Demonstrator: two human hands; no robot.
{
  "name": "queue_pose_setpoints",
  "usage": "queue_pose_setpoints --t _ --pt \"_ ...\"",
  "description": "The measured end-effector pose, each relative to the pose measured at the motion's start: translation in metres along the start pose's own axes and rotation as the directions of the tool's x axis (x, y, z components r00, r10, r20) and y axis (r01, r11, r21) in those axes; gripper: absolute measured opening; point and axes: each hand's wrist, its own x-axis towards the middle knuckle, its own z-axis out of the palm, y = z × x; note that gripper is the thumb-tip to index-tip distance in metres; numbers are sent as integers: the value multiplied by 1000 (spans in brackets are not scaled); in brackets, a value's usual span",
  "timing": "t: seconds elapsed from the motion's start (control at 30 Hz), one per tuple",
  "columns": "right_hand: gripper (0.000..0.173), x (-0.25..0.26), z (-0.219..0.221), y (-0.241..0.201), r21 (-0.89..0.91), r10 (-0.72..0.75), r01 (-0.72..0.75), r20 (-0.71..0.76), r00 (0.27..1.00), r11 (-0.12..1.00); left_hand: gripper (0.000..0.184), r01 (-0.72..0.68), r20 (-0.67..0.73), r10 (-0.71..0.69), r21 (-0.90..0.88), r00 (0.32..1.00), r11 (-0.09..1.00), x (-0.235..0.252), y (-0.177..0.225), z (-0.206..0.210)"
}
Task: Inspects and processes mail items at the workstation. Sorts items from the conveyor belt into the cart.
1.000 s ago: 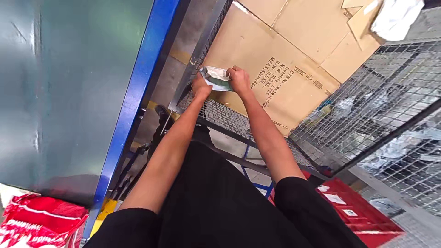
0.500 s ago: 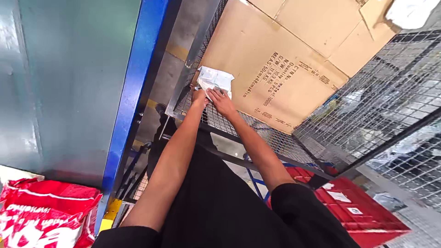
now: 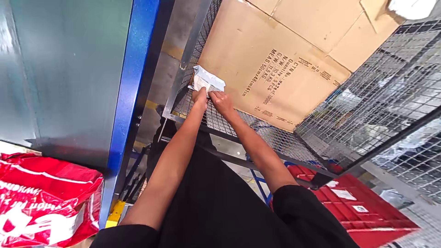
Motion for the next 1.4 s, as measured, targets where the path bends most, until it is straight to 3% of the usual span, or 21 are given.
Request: queue_pose_setpoints --t 0.13,0.23,0.3,0.37,0.4,0.47,0.53,0.6,0.63,0.7,0.77,0.8,0.87,0.93,1.0,1.07,1.13,1.17,1.27,1.33,1.4 --pt "28 1 -16 -7 71 305 -327 219 927 942 53 -83 113 70 108 991 991 1 0 4" --pt "32 4 -38 0 -1 404 -414 225 887 910 47 -256 324 149 318 934 913 -23 6 3" --pt "33 9 -57 4 -34 413 -413 146 899 910 38 -560 503 319 458 803 690 -72 28 -18" --pt "32 17 -72 4 -89 379 -371 91 921 924 33 -835 574 608 415 548 361 -129 50 -61" --pt "32 19 -77 5 -123 346 -335 80 935 934 31 -905 538 745 369 394 212 -153 60 -89" --pt "32 21 -75 10 -173 278 -263 74 958 949 25 -921 331 934 389 133 -7 -192 81 -154" --pt "33 21 -63 18 -183 264 -234 159 951 955 24 -813 88 995 576 -40 -83 -210 100 -231" --pt "43 23 -59 21 -87 275 -261 347 897 961 35 -661 -113 989 750 -95 22 -211 104 -315" --pt "47 30 -61 15 -24 243 -252 366 898 967 41 -587 -213 969 803 -128 99 -209 102 -352" --pt "44 51 -75 -25 65 166 -182 200 966 981 47 -451 -354 914 861 -200 235 -213 97 -405" --pt "37 84 -99 -94 219 94 -86 -24 995 972 65 -444 -507 850 801 -144 402 -221 88 -436" --pt "39 107 -110 -135 342 65 -44 -50 997 939 85 -505 -603 796 704 -52 500 -219 85 -448" --pt "58 152 -121 -221 633 -23 -74 145 989 771 118 -659 -677 705 434 212 615 -206 80 -468" --pt "84 189 -110 -296 725 -144 -231 416 898 649 132 -769 -596 697 198 397 608 -196 74 -473" --pt "99 209 -91 -357 701 -261 -311 580 772 642 137 -821 -455 743 43 491 569 -192 68 -475" --pt "112 211 -84 -400 640 -258 -317 640 723 700 135 -833 -295 781 -130 550 538 -181 58 -482" --pt "118 212 -88 -411 606 -149 -322 597 788 728 130 -815 -146 814 -267 562 514 -162 62 -487" --pt "116 209 -91 -405 634 -99 -348 560 823 691 130 -812 -101 829 -298 550 503 -155 70 -485" --pt "114 177 -98 -372 797 41 -371 401 915 477 128 -869 -24 876 -144 481 473 -160 111 -467" --pt "116 153 -104 -340 905 187 -260 206 960 337 128 -928 122 925 149 359 341 -174 164 -435" --pt "101 126 -132 -310 947 374 -139 22 927 289 120 -939 380 916 344 129 -11 -212 220 -369"
